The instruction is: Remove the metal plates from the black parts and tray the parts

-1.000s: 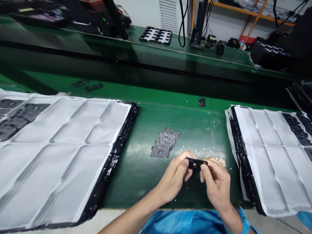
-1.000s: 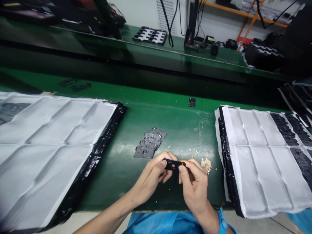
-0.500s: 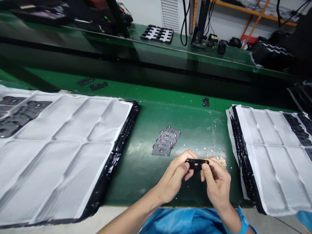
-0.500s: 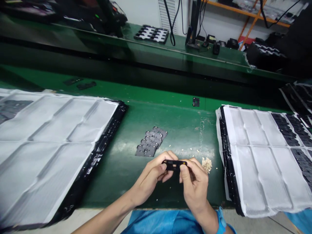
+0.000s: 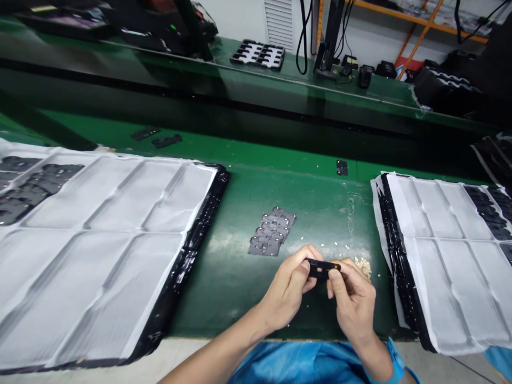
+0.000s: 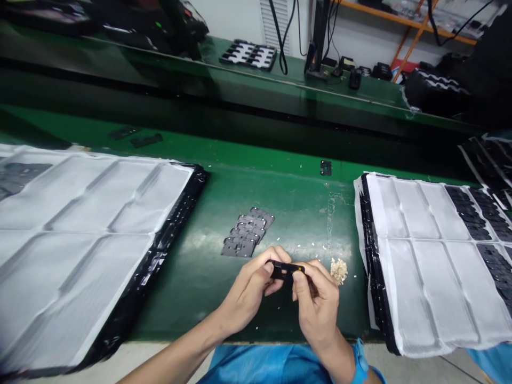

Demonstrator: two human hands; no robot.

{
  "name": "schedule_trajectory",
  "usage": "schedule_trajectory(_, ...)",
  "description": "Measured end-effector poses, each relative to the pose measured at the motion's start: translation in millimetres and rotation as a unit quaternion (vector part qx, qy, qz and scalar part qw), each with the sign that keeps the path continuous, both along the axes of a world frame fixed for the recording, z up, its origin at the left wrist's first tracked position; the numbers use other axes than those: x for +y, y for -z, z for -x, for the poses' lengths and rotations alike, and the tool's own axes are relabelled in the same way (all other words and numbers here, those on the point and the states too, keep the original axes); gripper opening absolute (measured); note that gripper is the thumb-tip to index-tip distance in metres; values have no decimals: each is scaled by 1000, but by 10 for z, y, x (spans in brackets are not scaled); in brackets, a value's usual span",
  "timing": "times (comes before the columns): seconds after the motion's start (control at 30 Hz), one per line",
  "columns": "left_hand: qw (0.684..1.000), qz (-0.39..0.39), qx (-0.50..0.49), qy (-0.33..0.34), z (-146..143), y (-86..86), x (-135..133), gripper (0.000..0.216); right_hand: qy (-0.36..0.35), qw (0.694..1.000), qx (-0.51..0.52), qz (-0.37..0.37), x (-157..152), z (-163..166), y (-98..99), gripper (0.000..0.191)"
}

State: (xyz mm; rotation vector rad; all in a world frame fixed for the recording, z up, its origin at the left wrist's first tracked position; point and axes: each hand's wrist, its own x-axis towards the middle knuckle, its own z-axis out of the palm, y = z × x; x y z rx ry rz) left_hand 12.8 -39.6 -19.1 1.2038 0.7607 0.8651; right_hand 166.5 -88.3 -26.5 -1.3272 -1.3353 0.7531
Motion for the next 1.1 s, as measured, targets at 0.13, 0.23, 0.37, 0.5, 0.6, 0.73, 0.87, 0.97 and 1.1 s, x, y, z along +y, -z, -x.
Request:
schedule_trajectory(0.13,1000,-10,1,2,-18,-1,-13,39,4,1000,5,8,-6,-1,8,23)
schedule_trajectory(0.23,1000,-14,6,4,-25,1,-11,36,8,1000,14,14,0,-2,1,24)
schedule_trajectory(0.37,999,-33,36,23,-10,-20,-2,30,16,999,24,23,4,-28,0,29)
schedule_trajectory(0.5,990,-46,108,73,52,-50,-3,16,44,997,46,30,1,-98,24,28)
schedule_trajectory(0.6,979,-55,169,96,118,-67,22,12,80,994,66,32,9,-151,28,25)
schedule_trajectory(0.73,970,-107,214,46,150,-132,102,13,84,994,70,21,18,-150,3,26)
schedule_trajectory(0.87,989,-81,122,-16,61,-214,150,18,74,996,53,11,-1,-81,-16,25)
schedule_trajectory(0.97,995,-55,70,-43,-25,-221,149,20,67,997,35,6,-23,-45,-27,24)
schedule_trajectory(1.1,994,-50,50,-81,-67,-177,126,22,54,998,18,-6,-33,-39,-46,22)
